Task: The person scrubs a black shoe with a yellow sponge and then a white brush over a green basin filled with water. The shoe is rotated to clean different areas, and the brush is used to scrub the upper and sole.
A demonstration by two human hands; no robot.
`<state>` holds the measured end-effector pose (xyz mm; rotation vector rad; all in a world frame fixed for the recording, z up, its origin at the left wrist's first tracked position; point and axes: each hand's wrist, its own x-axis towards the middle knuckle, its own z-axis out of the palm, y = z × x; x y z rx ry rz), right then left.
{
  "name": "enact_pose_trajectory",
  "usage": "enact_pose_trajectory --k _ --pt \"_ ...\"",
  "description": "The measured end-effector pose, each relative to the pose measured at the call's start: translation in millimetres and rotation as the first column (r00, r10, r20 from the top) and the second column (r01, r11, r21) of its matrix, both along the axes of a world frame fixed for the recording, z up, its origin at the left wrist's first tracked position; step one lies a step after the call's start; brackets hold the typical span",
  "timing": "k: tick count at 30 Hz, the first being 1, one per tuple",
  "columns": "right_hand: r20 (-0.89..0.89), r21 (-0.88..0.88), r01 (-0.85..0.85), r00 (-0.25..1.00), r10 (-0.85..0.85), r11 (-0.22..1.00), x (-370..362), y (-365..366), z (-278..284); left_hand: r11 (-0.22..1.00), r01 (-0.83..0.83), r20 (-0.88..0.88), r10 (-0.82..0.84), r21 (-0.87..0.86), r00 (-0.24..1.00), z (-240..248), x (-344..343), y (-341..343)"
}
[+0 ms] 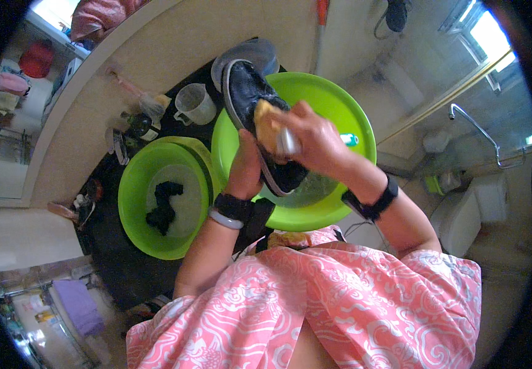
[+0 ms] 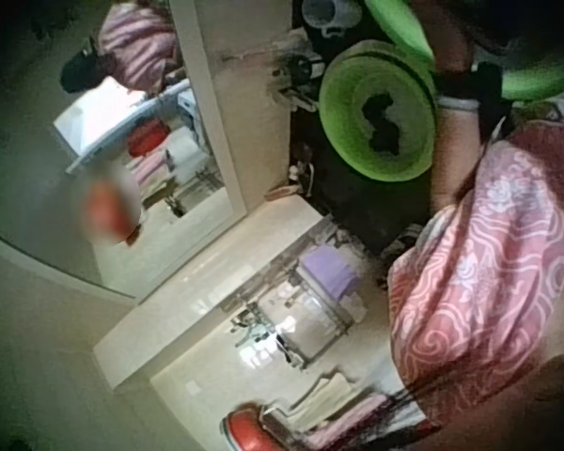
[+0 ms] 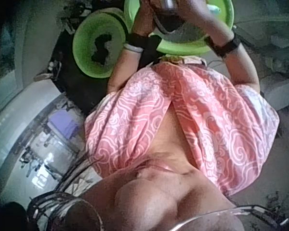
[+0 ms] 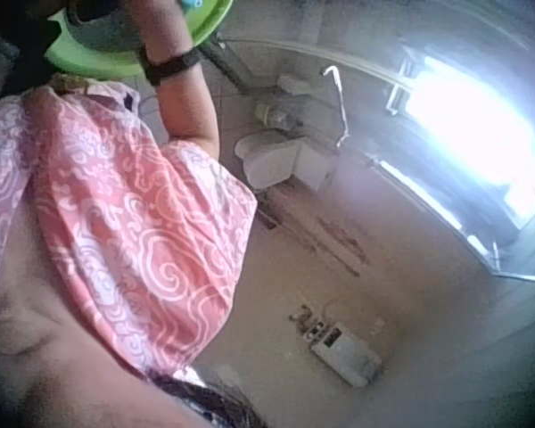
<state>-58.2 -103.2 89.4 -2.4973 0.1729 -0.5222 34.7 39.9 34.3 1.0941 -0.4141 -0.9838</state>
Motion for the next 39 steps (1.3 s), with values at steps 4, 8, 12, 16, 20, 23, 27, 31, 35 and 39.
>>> enact_pose_trajectory --k 4,8,12,16,20,23,27,31,35,39 --pt "0.065 0.003 0.016 0.998 -0.016 1.000 -16.9 17.9 -5.5 0.999 0.041 -0.136 -0.045 -0.030 0.990 -2.7 3.5 -1.8" --pt "0.149 0.075 0.159 0.974 -0.169 0.984 15.3 -0.2 -7.6 1.000 0.026 0.253 -0.029 0.016 0.967 -18.7 2.1 -7.2" --pt "0.125 0.176 0.254 0.952 -0.278 0.951 44.0 -26.3 1.7 0.992 0.005 0.448 -0.062 0.128 0.892 -27.1 2.8 -7.4" --pt "0.065 0.096 0.192 0.978 -0.198 0.977 21.0 -12.7 8.4 0.968 -0.032 0.537 -0.110 0.248 0.836 -15.8 3.0 -3.2" --pt "-0.032 -0.019 0.024 0.999 -0.025 1.000 -16.9 21.4 0.0 0.993 0.042 -0.109 -0.054 -0.110 0.993 -4.3 6.6 -0.7" --pt "-0.023 -0.042 0.083 0.996 -0.084 0.996 -12.7 24.1 -7.5 0.999 0.042 0.008 -0.042 0.001 0.999 -12.4 4.9 -1.0" --pt "0.005 -0.027 0.237 0.972 -0.237 0.971 29.6 -7.9 -7.4 0.989 -0.020 0.269 -0.019 0.144 0.963 -34.8 -2.6 -1.5" --pt "0.019 -0.007 0.254 0.967 -0.254 0.967 41.0 -28.4 -2.3 0.980 -0.076 0.471 -0.020 0.185 0.882 -32.0 -8.1 2.0" --pt "0.009 -0.104 -0.026 1.000 0.027 0.994 0.2 -8.0 -7.3 0.995 -0.076 0.178 0.065 0.061 0.982 -4.8 1.1 6.4" --pt "-0.001 -0.170 -0.150 0.988 0.152 0.974 -26.1 14.2 -15.8 0.999 0.031 -0.043 -0.033 -0.032 0.999 4.9 10.3 8.7"
